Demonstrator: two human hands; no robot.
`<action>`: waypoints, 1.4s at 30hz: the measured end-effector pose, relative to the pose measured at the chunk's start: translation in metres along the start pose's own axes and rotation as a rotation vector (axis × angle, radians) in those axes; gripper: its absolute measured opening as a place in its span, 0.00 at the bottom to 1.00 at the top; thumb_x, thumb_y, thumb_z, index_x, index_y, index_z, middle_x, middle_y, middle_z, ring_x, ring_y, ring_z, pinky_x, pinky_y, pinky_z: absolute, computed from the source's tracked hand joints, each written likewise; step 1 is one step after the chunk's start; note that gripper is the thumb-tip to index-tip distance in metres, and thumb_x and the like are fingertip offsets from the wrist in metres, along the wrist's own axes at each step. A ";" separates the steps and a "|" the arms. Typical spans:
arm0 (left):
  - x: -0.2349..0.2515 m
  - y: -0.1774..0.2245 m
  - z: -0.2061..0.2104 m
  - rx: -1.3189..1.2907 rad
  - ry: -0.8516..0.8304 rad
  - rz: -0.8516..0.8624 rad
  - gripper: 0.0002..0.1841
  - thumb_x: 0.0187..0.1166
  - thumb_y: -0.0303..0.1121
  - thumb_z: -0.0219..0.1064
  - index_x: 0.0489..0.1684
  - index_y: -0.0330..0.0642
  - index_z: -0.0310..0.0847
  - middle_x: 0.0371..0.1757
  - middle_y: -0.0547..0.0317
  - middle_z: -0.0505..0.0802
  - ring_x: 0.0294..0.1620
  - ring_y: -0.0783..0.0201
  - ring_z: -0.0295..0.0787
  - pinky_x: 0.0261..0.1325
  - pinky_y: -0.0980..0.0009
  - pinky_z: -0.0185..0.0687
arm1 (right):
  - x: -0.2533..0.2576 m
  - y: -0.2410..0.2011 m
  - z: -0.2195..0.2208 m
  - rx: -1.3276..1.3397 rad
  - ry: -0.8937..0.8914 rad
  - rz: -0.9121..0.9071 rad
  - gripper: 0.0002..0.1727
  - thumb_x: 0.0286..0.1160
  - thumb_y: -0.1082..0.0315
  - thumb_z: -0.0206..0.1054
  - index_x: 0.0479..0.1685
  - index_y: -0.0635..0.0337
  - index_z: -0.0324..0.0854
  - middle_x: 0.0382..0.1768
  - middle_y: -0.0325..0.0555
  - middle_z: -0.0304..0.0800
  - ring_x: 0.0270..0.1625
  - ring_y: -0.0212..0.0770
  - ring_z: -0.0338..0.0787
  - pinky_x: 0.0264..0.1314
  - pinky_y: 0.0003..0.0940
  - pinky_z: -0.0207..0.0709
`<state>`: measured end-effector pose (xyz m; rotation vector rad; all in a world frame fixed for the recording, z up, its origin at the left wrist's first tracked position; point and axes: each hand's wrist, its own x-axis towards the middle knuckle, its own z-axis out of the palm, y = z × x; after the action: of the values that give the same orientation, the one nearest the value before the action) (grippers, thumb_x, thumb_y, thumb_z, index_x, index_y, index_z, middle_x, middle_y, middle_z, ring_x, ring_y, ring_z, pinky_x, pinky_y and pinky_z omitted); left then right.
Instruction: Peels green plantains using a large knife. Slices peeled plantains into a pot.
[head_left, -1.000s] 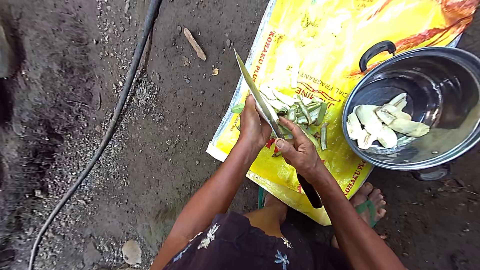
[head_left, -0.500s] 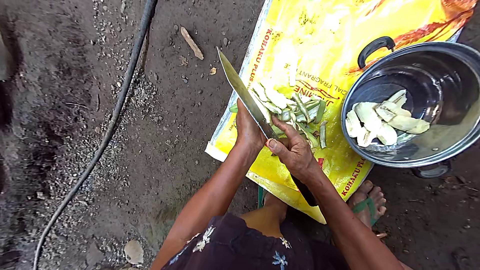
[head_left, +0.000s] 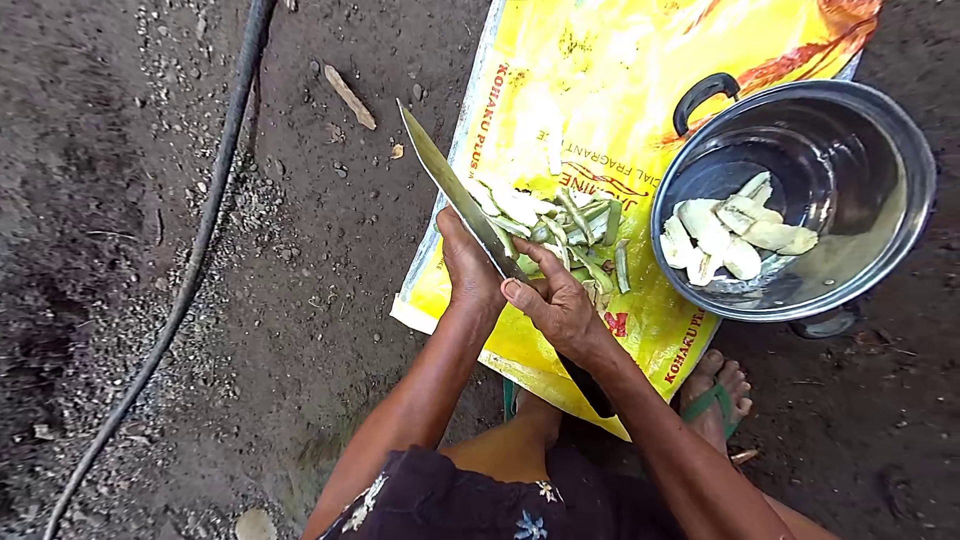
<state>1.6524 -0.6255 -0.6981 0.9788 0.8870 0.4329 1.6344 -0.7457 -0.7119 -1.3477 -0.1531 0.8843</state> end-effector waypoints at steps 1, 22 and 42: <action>0.001 0.000 0.000 -0.002 -0.007 -0.011 0.28 0.94 0.50 0.22 0.54 0.51 0.72 0.39 0.64 0.89 0.44 0.71 0.89 0.47 0.68 0.88 | 0.000 0.000 0.001 0.001 0.002 0.005 0.38 0.80 0.54 0.67 0.88 0.57 0.62 0.16 0.31 0.74 0.16 0.22 0.66 0.22 0.20 0.64; 0.009 0.004 -0.007 -0.111 -0.118 -0.410 0.27 0.92 0.57 0.30 0.54 0.52 0.73 0.43 0.57 0.90 0.44 0.63 0.91 0.45 0.63 0.89 | 0.003 0.006 -0.017 0.147 -0.021 0.038 0.21 0.82 0.59 0.65 0.70 0.52 0.72 0.16 0.29 0.73 0.15 0.20 0.65 0.20 0.17 0.62; 0.026 0.001 -0.040 0.158 -0.347 -0.543 0.26 0.95 0.51 0.30 0.50 0.48 0.75 0.28 0.63 0.83 0.26 0.70 0.82 0.28 0.79 0.79 | 0.007 0.010 -0.060 0.266 -0.004 0.132 0.16 0.89 0.55 0.55 0.68 0.45 0.70 0.16 0.30 0.65 0.13 0.24 0.64 0.16 0.18 0.64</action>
<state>1.6354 -0.5861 -0.7190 0.8765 0.8346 -0.2663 1.6687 -0.7877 -0.7396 -1.1166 0.0504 0.9819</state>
